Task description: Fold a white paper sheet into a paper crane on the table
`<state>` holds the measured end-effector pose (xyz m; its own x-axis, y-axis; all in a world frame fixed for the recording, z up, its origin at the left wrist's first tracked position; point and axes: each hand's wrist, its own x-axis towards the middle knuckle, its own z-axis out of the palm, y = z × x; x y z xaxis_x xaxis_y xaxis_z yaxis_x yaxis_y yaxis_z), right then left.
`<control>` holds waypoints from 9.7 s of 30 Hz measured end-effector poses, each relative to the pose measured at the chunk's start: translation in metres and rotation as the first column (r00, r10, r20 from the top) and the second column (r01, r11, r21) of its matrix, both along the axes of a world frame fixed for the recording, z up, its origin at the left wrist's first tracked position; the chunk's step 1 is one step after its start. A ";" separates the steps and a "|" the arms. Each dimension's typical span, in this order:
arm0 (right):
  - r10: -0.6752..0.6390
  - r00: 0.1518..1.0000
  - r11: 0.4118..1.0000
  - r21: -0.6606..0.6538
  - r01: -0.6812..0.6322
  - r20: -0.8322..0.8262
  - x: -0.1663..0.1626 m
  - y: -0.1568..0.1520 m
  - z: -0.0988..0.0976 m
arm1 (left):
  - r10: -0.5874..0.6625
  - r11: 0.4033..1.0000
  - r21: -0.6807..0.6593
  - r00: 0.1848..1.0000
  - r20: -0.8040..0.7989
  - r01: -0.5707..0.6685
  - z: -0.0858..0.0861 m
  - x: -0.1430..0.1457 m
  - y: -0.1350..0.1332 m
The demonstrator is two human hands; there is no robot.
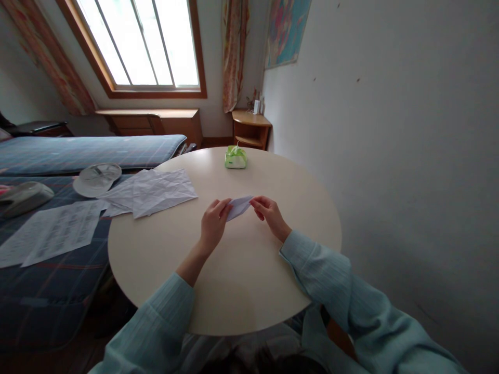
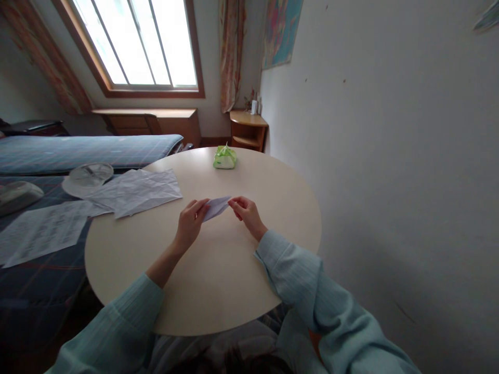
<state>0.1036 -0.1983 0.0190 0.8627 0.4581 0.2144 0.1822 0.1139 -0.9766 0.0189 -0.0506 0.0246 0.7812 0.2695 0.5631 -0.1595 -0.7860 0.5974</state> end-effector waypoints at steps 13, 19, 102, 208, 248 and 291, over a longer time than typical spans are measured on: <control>0.015 1.000 1.000 -0.014 -0.015 -0.028 0.002 0.001 -0.003 | -0.002 1.000 0.009 1.000 -0.013 0.002 -0.001 0.000 0.001; 0.002 0.999 1.000 -0.021 -0.003 -0.039 0.004 0.000 -0.004 | -0.026 1.000 -0.009 0.999 -0.029 0.026 -0.005 0.002 0.003; 0.005 0.995 1.000 0.004 -0.006 0.098 0.011 0.003 -0.015 | -0.277 0.787 -0.581 0.960 -0.029 0.210 -0.018 0.014 0.000; 0.150 0.988 0.989 -0.024 -0.149 0.038 0.003 0.003 -0.013 | -0.351 0.828 -0.508 0.926 -0.139 0.237 -0.013 0.011 -0.003; 0.137 0.988 0.990 -0.023 -0.136 0.070 -0.003 -0.001 -0.002 | -0.507 0.782 -0.539 0.823 -0.257 0.313 -0.016 0.007 -0.008; -0.015 0.918 0.893 -0.408 0.190 0.395 0.017 -0.001 -0.026 | -0.060 0.861 -0.490 0.930 -0.364 -0.136 -0.021 0.016 0.019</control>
